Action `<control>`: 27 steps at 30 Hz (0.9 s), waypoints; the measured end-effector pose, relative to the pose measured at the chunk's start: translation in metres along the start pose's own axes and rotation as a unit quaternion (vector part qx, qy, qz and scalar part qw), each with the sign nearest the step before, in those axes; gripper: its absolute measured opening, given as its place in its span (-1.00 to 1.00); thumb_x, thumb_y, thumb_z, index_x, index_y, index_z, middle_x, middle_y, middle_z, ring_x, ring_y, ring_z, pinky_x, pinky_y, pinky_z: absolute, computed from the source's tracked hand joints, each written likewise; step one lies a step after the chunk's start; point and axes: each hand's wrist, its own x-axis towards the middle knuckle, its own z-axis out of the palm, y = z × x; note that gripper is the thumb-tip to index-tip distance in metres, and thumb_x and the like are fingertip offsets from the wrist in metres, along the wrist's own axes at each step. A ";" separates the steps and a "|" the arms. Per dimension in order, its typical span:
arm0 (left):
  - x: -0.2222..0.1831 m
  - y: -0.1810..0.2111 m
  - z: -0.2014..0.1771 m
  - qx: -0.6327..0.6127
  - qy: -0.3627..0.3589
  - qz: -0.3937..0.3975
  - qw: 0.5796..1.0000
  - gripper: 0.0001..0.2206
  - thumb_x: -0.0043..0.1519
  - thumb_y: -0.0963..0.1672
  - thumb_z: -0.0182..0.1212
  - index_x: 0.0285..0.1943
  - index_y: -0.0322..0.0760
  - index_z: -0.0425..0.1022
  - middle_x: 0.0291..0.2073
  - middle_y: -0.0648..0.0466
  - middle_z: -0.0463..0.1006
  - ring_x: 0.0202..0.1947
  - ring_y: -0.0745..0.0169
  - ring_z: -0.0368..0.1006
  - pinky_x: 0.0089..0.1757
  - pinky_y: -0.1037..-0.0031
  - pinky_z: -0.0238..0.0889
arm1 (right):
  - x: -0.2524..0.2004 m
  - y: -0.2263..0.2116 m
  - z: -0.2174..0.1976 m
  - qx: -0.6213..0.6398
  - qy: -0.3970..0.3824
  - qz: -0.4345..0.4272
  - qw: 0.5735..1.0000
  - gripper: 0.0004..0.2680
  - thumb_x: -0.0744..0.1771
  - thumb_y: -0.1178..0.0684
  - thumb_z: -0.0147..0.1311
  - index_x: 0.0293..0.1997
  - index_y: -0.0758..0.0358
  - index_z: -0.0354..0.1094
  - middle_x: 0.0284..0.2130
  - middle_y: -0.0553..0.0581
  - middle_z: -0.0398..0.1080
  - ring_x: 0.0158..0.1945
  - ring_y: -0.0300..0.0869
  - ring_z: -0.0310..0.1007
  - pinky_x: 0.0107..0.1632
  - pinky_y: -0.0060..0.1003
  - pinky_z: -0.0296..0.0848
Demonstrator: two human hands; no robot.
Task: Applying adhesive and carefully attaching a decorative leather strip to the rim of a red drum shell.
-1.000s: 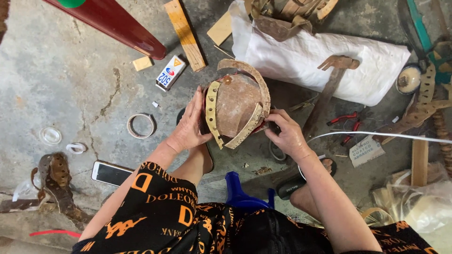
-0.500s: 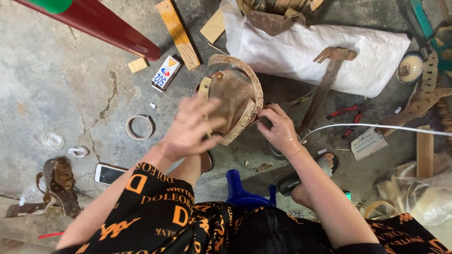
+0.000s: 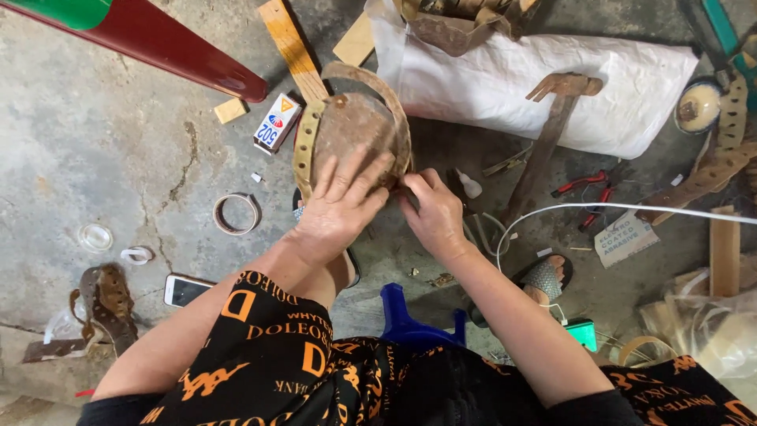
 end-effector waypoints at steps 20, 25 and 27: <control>-0.017 -0.021 0.007 -0.060 0.008 -0.090 0.994 -0.80 0.22 -0.10 0.24 0.02 0.08 0.56 0.32 0.03 0.39 0.38 -0.17 0.21 0.29 -0.07 -0.03 | 0.030 -0.020 0.009 0.040 0.042 -0.105 0.993 -0.86 0.27 0.15 0.20 -0.16 0.01 0.38 -0.40 0.06 0.31 -0.33 0.04 0.49 -0.18 -0.12 0.52; -0.023 -0.012 0.010 -0.057 0.011 -0.047 0.997 -0.86 0.28 -0.10 0.23 -0.02 0.12 0.57 0.28 0.06 0.44 0.37 -0.08 0.26 0.27 -0.03 0.07 | 0.013 -0.006 0.012 0.079 0.037 -0.120 0.989 -0.84 0.26 0.19 0.24 -0.14 0.13 0.41 -0.36 0.16 0.38 -0.25 0.16 0.52 -0.02 -0.04 0.54; -0.030 -0.005 0.017 -0.062 0.013 -0.028 0.998 -0.86 0.31 -0.09 0.21 0.01 0.10 0.56 0.31 0.08 0.43 0.37 -0.03 0.27 0.27 -0.02 0.08 | 0.004 -0.003 0.015 0.094 0.033 -0.111 0.989 -0.84 0.25 0.21 0.25 -0.16 0.16 0.38 -0.36 0.19 0.37 -0.23 0.18 0.52 -0.02 0.02 0.54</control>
